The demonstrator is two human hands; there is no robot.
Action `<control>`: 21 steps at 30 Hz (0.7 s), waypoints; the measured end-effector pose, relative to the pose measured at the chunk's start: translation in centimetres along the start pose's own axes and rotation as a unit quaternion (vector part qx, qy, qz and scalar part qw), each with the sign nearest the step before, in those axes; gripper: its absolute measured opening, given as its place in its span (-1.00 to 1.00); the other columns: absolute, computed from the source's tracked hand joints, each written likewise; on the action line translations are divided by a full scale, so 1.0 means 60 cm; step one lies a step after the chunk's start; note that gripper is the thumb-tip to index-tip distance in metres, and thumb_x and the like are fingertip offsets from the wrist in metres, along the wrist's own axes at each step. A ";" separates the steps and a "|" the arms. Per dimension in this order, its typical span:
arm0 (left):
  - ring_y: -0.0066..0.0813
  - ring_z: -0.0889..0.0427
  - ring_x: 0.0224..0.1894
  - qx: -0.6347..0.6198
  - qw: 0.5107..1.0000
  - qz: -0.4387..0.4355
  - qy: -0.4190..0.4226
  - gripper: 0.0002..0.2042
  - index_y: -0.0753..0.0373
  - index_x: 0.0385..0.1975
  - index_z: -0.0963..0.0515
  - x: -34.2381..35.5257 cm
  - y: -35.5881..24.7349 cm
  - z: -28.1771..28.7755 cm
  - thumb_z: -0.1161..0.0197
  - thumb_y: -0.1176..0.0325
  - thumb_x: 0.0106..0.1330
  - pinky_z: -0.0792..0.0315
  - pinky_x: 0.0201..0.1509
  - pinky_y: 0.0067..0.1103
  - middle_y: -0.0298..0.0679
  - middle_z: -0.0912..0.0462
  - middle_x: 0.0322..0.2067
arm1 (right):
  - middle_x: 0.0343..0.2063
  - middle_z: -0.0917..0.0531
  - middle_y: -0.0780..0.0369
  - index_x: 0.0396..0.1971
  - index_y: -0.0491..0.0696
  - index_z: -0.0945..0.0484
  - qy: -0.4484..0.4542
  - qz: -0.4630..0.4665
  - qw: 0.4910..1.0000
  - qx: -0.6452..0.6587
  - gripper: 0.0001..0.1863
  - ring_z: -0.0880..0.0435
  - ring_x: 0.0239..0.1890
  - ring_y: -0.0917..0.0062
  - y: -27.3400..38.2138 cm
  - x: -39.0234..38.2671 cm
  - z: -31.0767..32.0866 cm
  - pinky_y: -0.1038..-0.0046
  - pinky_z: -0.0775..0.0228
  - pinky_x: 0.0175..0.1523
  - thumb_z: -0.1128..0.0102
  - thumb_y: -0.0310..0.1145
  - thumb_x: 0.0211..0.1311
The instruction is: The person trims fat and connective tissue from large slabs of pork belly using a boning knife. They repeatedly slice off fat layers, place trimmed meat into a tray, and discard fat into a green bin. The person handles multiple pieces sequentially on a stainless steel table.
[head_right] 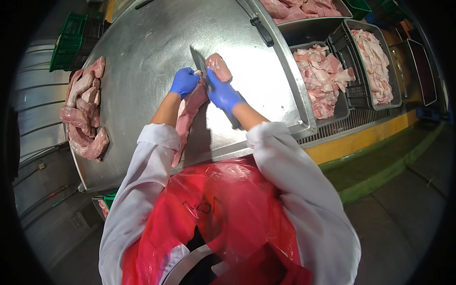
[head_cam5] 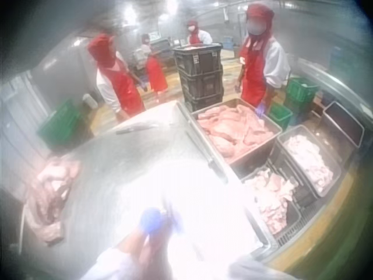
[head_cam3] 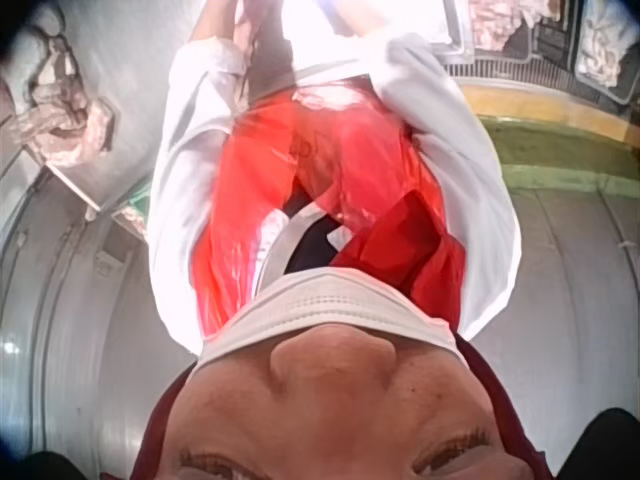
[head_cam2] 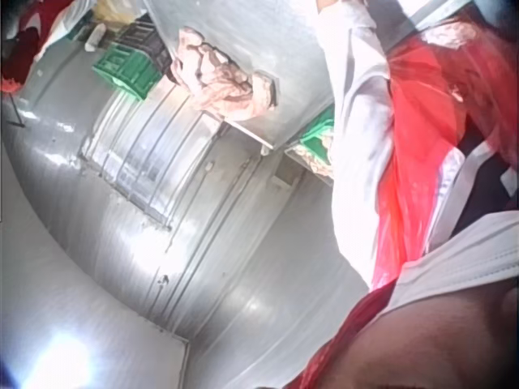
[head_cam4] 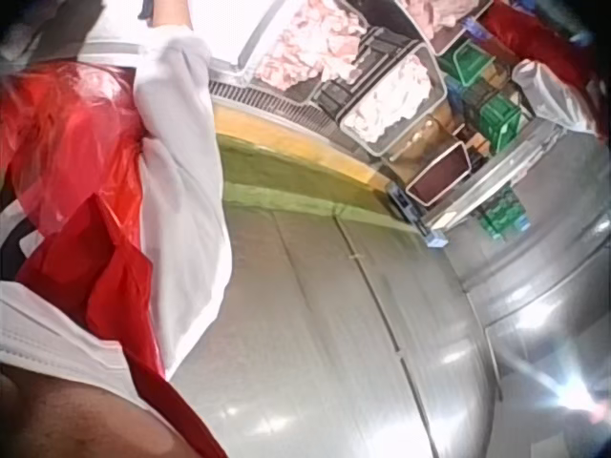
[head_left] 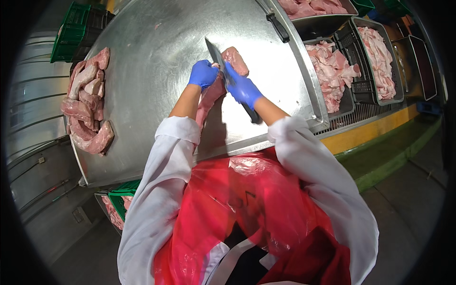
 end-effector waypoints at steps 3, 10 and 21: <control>-0.30 -0.61 -0.50 -0.077 0.996 0.040 -0.011 -0.71 0.38 -0.52 -0.60 0.000 0.024 0.010 -0.30 0.21 0.20 -0.48 -0.33 -0.38 0.03 -0.62 -0.57 | -0.48 -0.67 0.02 0.51 0.43 0.19 0.042 0.029 0.998 -0.036 -0.12 -0.62 -0.61 0.35 -0.022 -0.105 -0.016 0.31 -0.56 -0.38 0.05 -0.41 0.25; -0.13 -0.69 -0.41 -0.050 0.999 0.001 0.013 -0.71 0.39 -0.49 -0.59 0.008 -0.048 0.046 -0.29 0.22 0.22 -0.50 -0.28 -0.34 0.07 -0.65 -0.52 | -0.51 -0.62 0.10 0.52 0.35 0.20 0.025 -0.010 0.995 0.091 -0.12 -0.59 -0.59 0.42 0.036 0.027 -0.024 0.36 -0.51 -0.44 0.02 -0.41 0.26; -0.54 -0.46 -0.52 -0.190 0.982 0.008 0.014 -0.77 0.35 -0.52 -0.58 0.000 -0.022 0.095 -0.28 0.29 0.25 -0.39 -0.38 -0.52 -0.26 -0.57 -0.57 | -0.20 -0.70 -0.02 0.52 0.32 0.15 0.084 0.000 0.993 0.085 -0.14 -0.68 -0.53 0.32 0.057 0.009 -0.063 0.32 -0.57 -0.34 0.01 -0.39 0.26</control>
Point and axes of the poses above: each hand's wrist, its own x-axis towards the middle knuckle, its own z-axis out of the back of the hand, y = z × x, the point moved 7 cm from there along x, towards the middle knuckle
